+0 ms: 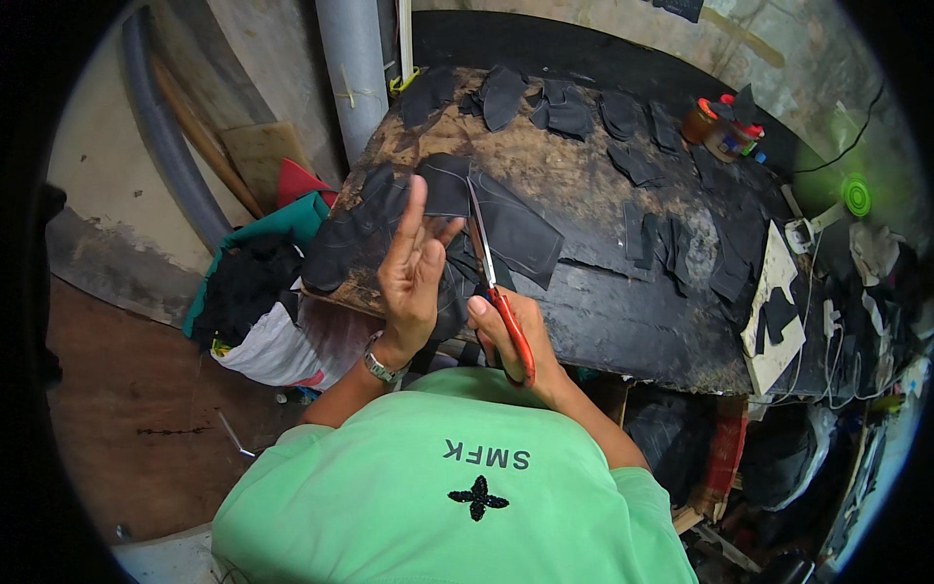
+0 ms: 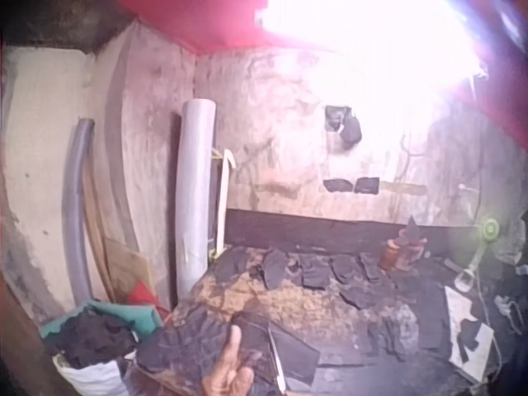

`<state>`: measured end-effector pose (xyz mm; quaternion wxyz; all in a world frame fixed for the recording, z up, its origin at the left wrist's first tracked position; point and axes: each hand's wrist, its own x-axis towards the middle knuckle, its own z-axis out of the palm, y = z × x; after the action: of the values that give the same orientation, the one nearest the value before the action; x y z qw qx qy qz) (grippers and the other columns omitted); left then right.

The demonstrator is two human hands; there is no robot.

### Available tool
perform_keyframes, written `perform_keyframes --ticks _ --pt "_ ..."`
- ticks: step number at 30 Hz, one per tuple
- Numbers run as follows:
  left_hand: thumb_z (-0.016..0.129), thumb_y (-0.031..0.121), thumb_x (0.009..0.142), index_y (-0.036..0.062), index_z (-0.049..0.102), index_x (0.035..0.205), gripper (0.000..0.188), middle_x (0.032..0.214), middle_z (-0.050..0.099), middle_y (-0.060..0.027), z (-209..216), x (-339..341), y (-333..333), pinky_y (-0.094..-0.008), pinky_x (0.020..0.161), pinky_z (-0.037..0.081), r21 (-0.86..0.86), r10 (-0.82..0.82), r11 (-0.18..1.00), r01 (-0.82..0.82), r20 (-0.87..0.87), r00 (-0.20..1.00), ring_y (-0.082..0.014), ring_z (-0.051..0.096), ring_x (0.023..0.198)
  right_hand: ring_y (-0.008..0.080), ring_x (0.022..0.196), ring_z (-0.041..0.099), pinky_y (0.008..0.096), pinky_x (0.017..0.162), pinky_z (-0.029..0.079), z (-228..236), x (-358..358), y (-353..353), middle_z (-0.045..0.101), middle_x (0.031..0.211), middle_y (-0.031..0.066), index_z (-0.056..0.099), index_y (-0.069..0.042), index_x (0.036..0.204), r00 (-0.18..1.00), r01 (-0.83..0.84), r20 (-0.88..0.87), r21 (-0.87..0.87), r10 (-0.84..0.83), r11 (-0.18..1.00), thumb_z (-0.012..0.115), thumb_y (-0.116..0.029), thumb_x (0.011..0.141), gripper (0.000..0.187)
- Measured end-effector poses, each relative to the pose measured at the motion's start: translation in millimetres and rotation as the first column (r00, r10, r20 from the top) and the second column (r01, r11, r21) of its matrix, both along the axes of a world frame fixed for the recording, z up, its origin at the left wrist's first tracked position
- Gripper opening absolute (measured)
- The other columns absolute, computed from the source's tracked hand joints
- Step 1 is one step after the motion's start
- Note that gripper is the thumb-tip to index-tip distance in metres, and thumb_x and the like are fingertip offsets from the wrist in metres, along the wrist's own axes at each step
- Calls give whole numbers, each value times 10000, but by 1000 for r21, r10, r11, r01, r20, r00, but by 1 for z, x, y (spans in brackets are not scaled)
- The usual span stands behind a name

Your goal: The person uses red-handled scissors to cut black rubber pieces along pre-drawn outlines on a workbench. They repeatedly reposition the rubber sheet, cut along the marked lines, and place the cut pieces on the table. The process continues throughout the clip with multiple pieces being cut and set aside.

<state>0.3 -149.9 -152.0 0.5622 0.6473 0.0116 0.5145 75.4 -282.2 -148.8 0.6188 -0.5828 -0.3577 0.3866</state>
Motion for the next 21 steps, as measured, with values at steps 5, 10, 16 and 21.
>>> perform_keyframes --ticks 5,10,16,21 --pt "636 66 914 90 623 1252 339 841 557 52 17 -1 3 -178 599 382 -168 230 958 -233 -35 973 -4 445 694 73 484 429 238 434 351 0 -5 3 446 557 -9 518 -51 738 999 -30 17 -12 30 999 550 -472 926 462" --pt "656 45 894 98 628 1246 357 843 552 62 18 -1 -6 -160 558 368 -174 251 951 -255 -44 967 16 430 659 87 553 436 260 495 367 0 -1 9 445 594 1 492 -55 777 998 -45 32 -5 45 999 539 -461 936 439" --pt "657 39 889 106 631 1244 362 857 605 32 14 -1 -10 -162 542 381 -210 222 950 -232 -68 973 15 447 633 107 579 422 281 512 366 -1 2 16 445 617 12 469 -50 813 991 -2 135 42 -3 999 529 -482 932 451" --pt "649 25 888 83 633 1231 348 898 651 -17 14 1 -11 -175 600 479 -231 200 950 -211 -71 977 -35 602 733 124 573 463 263 532 383 1 3 12 484 629 24 564 4 845 991 -9 132 -28 13 1000 480 -487 921 504"
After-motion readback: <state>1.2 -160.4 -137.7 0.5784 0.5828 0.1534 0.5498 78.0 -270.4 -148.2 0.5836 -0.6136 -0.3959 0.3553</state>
